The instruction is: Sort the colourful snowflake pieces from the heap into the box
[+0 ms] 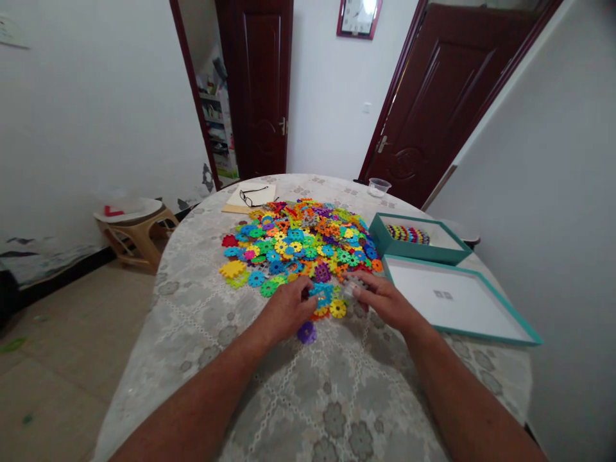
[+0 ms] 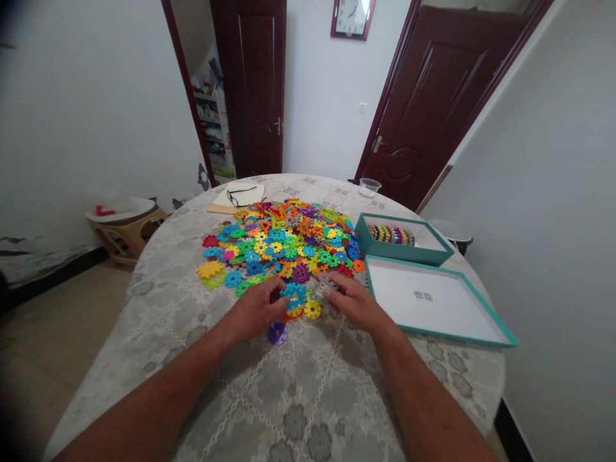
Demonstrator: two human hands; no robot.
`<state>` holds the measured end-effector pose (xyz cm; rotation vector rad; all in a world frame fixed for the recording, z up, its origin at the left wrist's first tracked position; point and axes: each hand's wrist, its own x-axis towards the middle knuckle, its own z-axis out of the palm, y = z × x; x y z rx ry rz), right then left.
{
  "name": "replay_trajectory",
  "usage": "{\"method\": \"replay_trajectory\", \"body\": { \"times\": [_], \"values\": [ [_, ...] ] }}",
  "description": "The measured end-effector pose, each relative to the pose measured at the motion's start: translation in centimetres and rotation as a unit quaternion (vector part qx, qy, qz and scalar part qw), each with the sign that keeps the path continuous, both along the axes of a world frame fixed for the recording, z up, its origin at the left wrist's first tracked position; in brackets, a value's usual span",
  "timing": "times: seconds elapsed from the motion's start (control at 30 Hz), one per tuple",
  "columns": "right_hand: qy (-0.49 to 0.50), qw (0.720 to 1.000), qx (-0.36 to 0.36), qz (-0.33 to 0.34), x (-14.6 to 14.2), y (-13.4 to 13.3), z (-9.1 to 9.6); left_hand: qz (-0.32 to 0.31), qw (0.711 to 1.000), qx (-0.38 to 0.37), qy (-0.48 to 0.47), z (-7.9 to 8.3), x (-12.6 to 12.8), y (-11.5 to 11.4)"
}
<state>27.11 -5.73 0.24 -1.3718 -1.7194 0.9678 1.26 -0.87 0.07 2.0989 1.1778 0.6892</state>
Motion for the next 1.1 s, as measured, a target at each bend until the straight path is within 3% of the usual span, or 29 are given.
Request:
{"method": "replay_trajectory", "body": {
  "times": [0.1, 0.17, 0.27, 0.4, 0.53, 0.67, 0.8, 1.0, 1.1],
  "values": [
    [-0.049, 0.996, 0.029, 0.073, -0.6, -0.5, 0.0, -0.015, 0.999, -0.034, -0.018, 0.0, -0.1, 0.0],
    [-0.084, 0.992, 0.061, 0.077, -1.4, -0.8, -0.3, -0.064, 0.992, -0.101, -0.041, -0.1, -0.2, -0.1],
    [-0.114, 0.990, 0.033, 0.070, -2.4, -0.9, -0.6, -0.123, 0.970, -0.191, -0.081, -0.3, -0.3, -0.2],
    [-0.092, 0.992, 0.002, 0.086, -2.5, -1.0, -0.5, -0.129, 0.957, -0.238, -0.107, -0.3, -0.6, 0.1],
    [-0.023, 0.992, -0.004, 0.126, -1.9, -1.0, -0.3, -0.173, 0.937, -0.280, -0.118, 0.0, -1.0, 0.4],
    [0.018, 0.987, -0.036, 0.153, -2.1, -0.9, -0.6, -0.188, 0.930, -0.292, -0.117, -0.1, -1.1, 0.5],
    [-0.020, 0.989, -0.040, 0.144, -2.8, -0.8, -0.8, -0.177, 0.935, -0.290, -0.105, -0.4, -1.0, 0.5],
    [0.026, 0.985, -0.092, 0.144, -3.1, -0.8, -1.0, -0.177, 0.932, -0.303, -0.087, 0.2, -1.0, 0.1],
    [0.043, 0.985, -0.108, 0.130, -3.3, -0.8, -1.2, -0.161, 0.961, -0.218, -0.057, 0.5, -1.0, -0.3]
  ]
}}
